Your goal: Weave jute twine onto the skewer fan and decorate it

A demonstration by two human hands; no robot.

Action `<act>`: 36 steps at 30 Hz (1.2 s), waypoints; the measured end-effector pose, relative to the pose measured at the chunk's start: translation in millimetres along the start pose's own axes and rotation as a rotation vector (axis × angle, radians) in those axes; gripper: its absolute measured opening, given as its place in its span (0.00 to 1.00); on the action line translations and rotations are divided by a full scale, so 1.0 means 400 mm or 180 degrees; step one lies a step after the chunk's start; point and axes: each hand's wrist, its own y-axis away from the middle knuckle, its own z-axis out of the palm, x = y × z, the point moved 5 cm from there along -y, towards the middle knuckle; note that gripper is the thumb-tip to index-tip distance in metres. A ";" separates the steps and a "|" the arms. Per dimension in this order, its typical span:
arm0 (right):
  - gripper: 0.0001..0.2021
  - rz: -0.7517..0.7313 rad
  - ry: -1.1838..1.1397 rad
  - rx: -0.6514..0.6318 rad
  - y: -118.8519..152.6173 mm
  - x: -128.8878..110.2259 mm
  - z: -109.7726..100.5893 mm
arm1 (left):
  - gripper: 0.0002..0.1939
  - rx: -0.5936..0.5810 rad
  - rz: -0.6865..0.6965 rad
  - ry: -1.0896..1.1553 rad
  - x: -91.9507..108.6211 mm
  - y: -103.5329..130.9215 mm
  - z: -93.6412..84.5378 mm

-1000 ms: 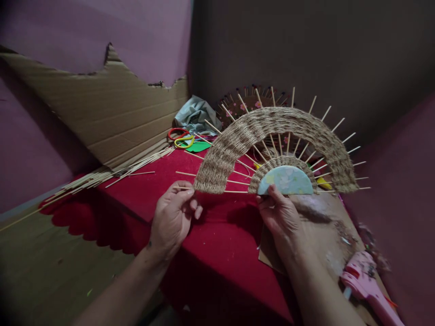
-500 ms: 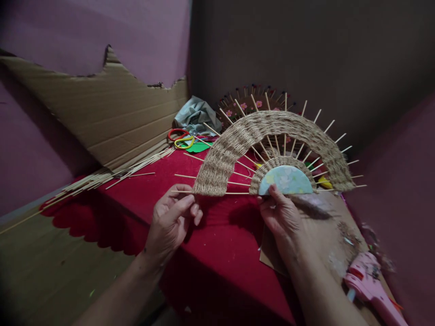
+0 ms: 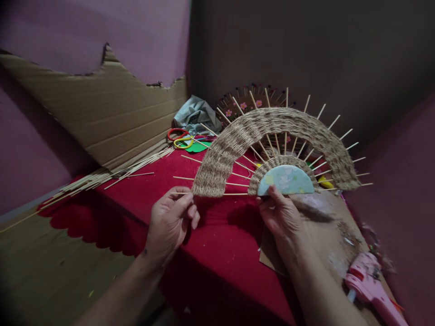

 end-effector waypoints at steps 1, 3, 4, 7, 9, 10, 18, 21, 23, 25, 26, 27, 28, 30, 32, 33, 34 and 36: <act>0.18 0.0005 0.0019 -0.0028 -0.002 0.002 0.000 | 0.08 0.0053 -0.0027 -0.0005 -0.002 -0.002 -0.003; 0.18 -0.0052 0.0034 -0.0068 -0.003 0.004 0.002 | 0.08 0.0150 -0.0084 -0.0006 -0.005 -0.006 -0.008; 0.17 -0.0122 0.0027 -0.0072 -0.003 0.003 0.004 | 0.08 0.0171 -0.0113 -0.0002 -0.006 -0.007 -0.009; 0.15 -0.0179 -0.0069 0.0058 0.003 -0.002 0.008 | 0.09 0.0073 -0.0151 0.0033 -0.005 -0.007 -0.006; 0.14 -0.0074 -0.0191 0.0184 0.008 -0.004 0.008 | 0.10 -0.0082 -0.0129 0.0076 -0.002 -0.004 -0.001; 0.14 -0.0019 -0.0226 0.0208 0.009 -0.005 0.008 | 0.10 -0.0137 -0.0104 0.0098 0.000 -0.003 0.001; 0.14 0.0008 -0.0120 -0.0183 -0.014 -0.009 -0.006 | 0.07 -0.0081 0.0023 0.0006 0.011 -0.002 0.001; 0.12 0.0029 -0.0044 -0.0260 -0.020 -0.007 -0.011 | 0.06 0.0015 0.0036 -0.0005 0.012 -0.004 0.002; 0.12 0.0062 -0.0069 -0.0274 -0.022 -0.006 -0.015 | 0.06 0.0046 0.0030 -0.0009 0.010 -0.006 0.002; 0.12 0.0085 -0.0031 -0.0346 -0.025 -0.003 -0.017 | 0.06 0.0060 0.0025 -0.0018 0.009 -0.008 0.001; 0.12 0.0071 0.0019 -0.0406 -0.027 -0.003 -0.018 | 0.06 0.0071 0.0026 -0.0025 0.008 -0.009 0.000; 0.12 0.0044 0.0076 -0.0468 -0.029 -0.003 -0.018 | 0.06 0.0077 0.0025 -0.0037 0.007 -0.009 -0.001; 0.12 0.0017 0.0135 -0.0529 -0.031 -0.003 -0.018 | 0.06 0.0086 0.0023 -0.0052 0.007 -0.010 -0.002; 0.12 -0.0007 0.0193 -0.0568 -0.034 -0.002 -0.020 | 0.05 0.0102 0.0036 -0.0075 0.005 -0.010 -0.004; 0.12 -0.0014 0.0141 -0.0476 -0.035 -0.002 -0.024 | 0.05 0.0113 0.0070 -0.0087 0.004 -0.010 -0.006; 0.12 0.0001 0.0109 -0.0428 -0.035 -0.002 -0.025 | 0.05 0.0110 0.0093 -0.0084 0.004 -0.010 -0.006; 0.12 0.0003 0.0086 -0.0396 -0.033 -0.002 -0.025 | 0.05 0.0099 0.0113 -0.0078 0.004 -0.010 -0.006; 0.13 0.0015 0.0105 -0.0409 -0.029 -0.001 -0.021 | 0.04 0.0071 0.0134 -0.0054 0.004 -0.010 -0.006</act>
